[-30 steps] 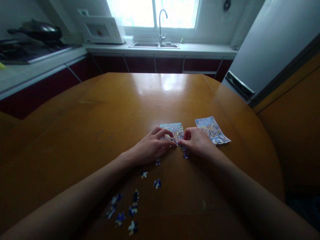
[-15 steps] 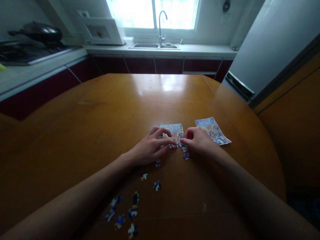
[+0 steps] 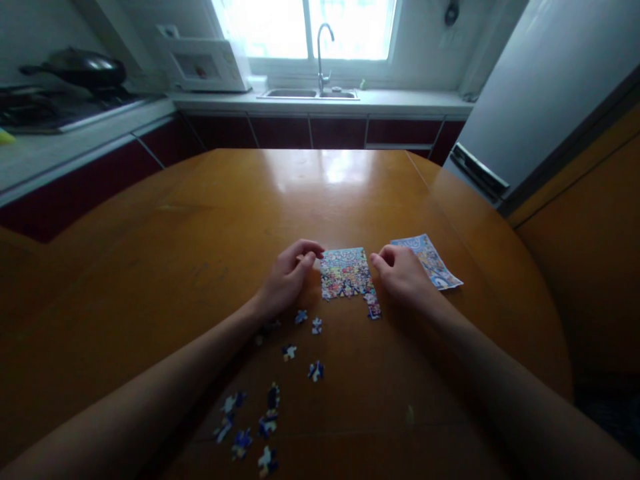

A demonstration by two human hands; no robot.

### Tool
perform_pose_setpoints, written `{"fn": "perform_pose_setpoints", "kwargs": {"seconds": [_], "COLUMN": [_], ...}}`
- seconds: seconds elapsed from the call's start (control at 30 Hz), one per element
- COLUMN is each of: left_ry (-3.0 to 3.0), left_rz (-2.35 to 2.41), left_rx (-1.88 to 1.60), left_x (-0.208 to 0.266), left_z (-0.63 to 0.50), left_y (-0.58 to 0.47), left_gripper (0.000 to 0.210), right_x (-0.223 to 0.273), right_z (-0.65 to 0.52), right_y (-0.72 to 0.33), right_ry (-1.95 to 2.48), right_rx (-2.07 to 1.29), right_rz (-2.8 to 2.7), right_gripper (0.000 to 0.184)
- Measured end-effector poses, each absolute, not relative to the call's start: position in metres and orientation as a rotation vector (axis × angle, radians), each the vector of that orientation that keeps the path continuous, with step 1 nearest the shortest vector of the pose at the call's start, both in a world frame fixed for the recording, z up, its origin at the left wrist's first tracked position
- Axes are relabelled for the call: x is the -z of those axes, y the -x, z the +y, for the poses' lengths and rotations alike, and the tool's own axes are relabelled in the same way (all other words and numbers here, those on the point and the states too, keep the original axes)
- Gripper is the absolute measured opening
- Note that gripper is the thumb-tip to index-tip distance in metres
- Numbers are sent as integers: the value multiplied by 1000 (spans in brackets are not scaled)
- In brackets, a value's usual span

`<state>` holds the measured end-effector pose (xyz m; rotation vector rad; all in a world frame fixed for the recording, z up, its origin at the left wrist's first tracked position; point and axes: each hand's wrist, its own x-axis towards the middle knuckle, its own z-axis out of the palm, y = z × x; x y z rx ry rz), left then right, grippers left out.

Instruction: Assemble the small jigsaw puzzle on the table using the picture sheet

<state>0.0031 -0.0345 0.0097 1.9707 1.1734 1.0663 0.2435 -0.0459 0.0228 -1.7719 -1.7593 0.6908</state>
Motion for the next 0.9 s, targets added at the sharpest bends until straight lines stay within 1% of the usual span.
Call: {"fn": "perform_pose_setpoints", "kwargs": {"seconds": [0.13,0.3,0.53,0.9], "left_ry": [-1791,-1691,-1638,-1670], "left_rz": [1183,1169,1193,1195], "left_rx": [-1168,-1176,-1160,-1148], "left_x": [-4,-4,-8,-11], "left_z": [-28,-30,-33,-33], "left_y": [1,0,-1,0], "left_gripper": [21,17,16,12], "right_x": [-20,-12,-12,-13], "right_z": [-46,-46,-52,-54], "right_y": [-243,-242,-236,-233], "right_ry": [1738,1714,1747,1799], "right_rx": [-633,-661,-584,-572], "right_rz": [-1729,-1701,-1765,-1814], "right_gripper": [31,15,19,21]}}
